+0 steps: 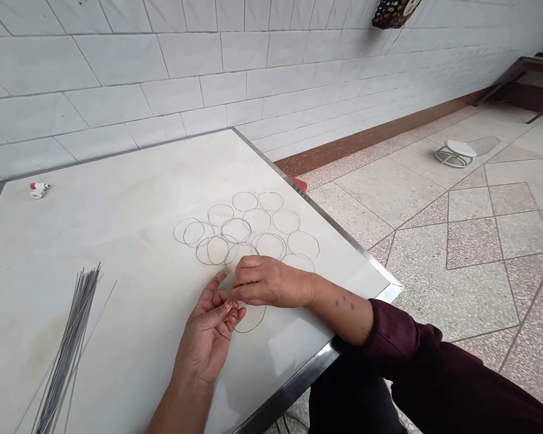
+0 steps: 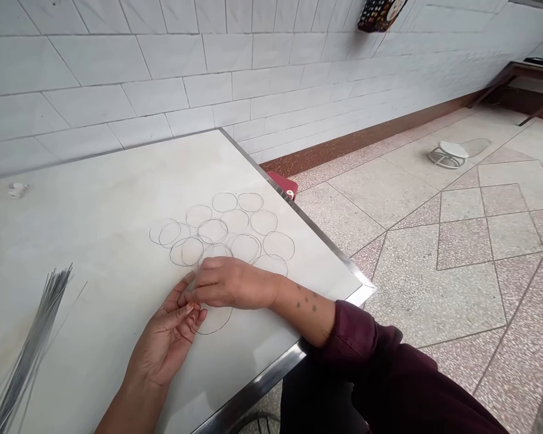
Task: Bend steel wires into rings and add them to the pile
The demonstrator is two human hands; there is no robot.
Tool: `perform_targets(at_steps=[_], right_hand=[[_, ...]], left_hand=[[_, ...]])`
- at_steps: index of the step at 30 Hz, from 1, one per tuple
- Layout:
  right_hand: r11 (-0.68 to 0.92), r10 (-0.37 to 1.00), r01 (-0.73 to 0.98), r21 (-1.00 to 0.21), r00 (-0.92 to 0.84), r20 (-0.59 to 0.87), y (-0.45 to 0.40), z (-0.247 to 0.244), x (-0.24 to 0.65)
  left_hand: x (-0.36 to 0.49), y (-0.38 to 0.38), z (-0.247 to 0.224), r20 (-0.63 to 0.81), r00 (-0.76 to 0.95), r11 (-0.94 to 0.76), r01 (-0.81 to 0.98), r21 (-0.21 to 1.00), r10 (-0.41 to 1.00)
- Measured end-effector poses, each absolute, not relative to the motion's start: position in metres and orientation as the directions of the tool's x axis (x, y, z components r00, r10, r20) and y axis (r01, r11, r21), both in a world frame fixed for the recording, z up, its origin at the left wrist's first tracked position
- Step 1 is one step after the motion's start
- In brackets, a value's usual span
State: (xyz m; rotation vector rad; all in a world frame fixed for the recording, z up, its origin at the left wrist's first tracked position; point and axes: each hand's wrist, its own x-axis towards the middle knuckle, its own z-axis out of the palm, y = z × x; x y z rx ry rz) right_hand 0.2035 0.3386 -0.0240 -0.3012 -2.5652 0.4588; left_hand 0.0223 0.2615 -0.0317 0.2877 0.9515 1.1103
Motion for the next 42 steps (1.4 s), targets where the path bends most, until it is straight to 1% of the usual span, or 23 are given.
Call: perform_targets(at_steps=[3,5,7,9,10,12,14,16,21,24,28,33,37,42], right_hand=[[0.861,0.419,0.159,-0.483,-0.76,0.497,0.338,-0.027,0.202],[0.782,0.543,0.187,-0.595,-0.673,0.502,0.337,-0.03,0.201],[0.645,0.685,0.2,-0.738,-0.579,0.442,0.337,-0.032,0.201],[0.452,0.794,0.154,-0.879,-0.518,0.318,0.336,-0.035,0.201],[0.336,0.819,0.104,-0.936,-0.522,0.236,0.335,-0.036,0.2],[0.095,0.797,-0.016,-0.995,-0.599,0.085,0.333,-0.038,0.197],[-0.105,0.733,-0.125,-0.987,-0.68,0.008,0.331,-0.039,0.193],[-0.198,0.708,-0.191,-0.961,-0.706,-0.006,0.329,-0.041,0.19],[-0.203,0.776,-0.209,-0.957,-0.63,-0.028,0.331,-0.044,0.188],[-0.212,0.79,-0.206,-0.955,-0.612,-0.043,0.332,-0.044,0.188],[-0.221,0.786,-0.152,-0.963,-0.612,-0.083,0.332,-0.044,0.187],[-0.134,0.855,-0.076,-0.988,-0.513,-0.076,0.337,-0.044,0.189],[-0.115,0.889,-0.05,-0.992,-0.451,-0.08,0.34,-0.045,0.19],[-0.127,0.899,-0.038,-0.991,-0.428,-0.099,0.339,-0.044,0.19]], left_hand=[[0.023,0.261,-0.03,-0.494,0.091,0.43,-0.641,0.636,0.865],[0.024,0.261,-0.028,-0.473,0.069,0.398,-0.653,0.645,0.879],[0.023,0.262,-0.026,-0.448,0.028,0.346,-0.68,0.647,0.894],[0.022,0.263,-0.025,-0.424,-0.04,0.271,-0.714,0.645,0.905],[0.021,0.263,-0.025,-0.415,-0.075,0.235,-0.728,0.644,0.907],[0.019,0.263,-0.024,-0.399,-0.128,0.176,-0.748,0.64,0.908],[0.018,0.263,-0.025,-0.398,-0.156,0.146,-0.761,0.632,0.904],[0.018,0.263,-0.025,-0.398,-0.172,0.129,-0.771,0.624,0.901],[0.019,0.265,-0.027,-0.402,-0.177,0.133,-0.763,0.632,0.898],[0.019,0.266,-0.031,-0.403,-0.211,0.117,-0.749,0.652,0.891],[0.018,0.267,-0.035,-0.409,-0.261,0.107,-0.718,0.687,0.874],[0.017,0.266,-0.036,-0.412,-0.273,0.159,-0.635,0.756,0.87],[0.017,0.266,-0.036,-0.413,-0.265,0.168,-0.629,0.759,0.871],[0.017,0.265,-0.039,-0.404,-0.26,0.174,-0.613,0.771,0.877]])
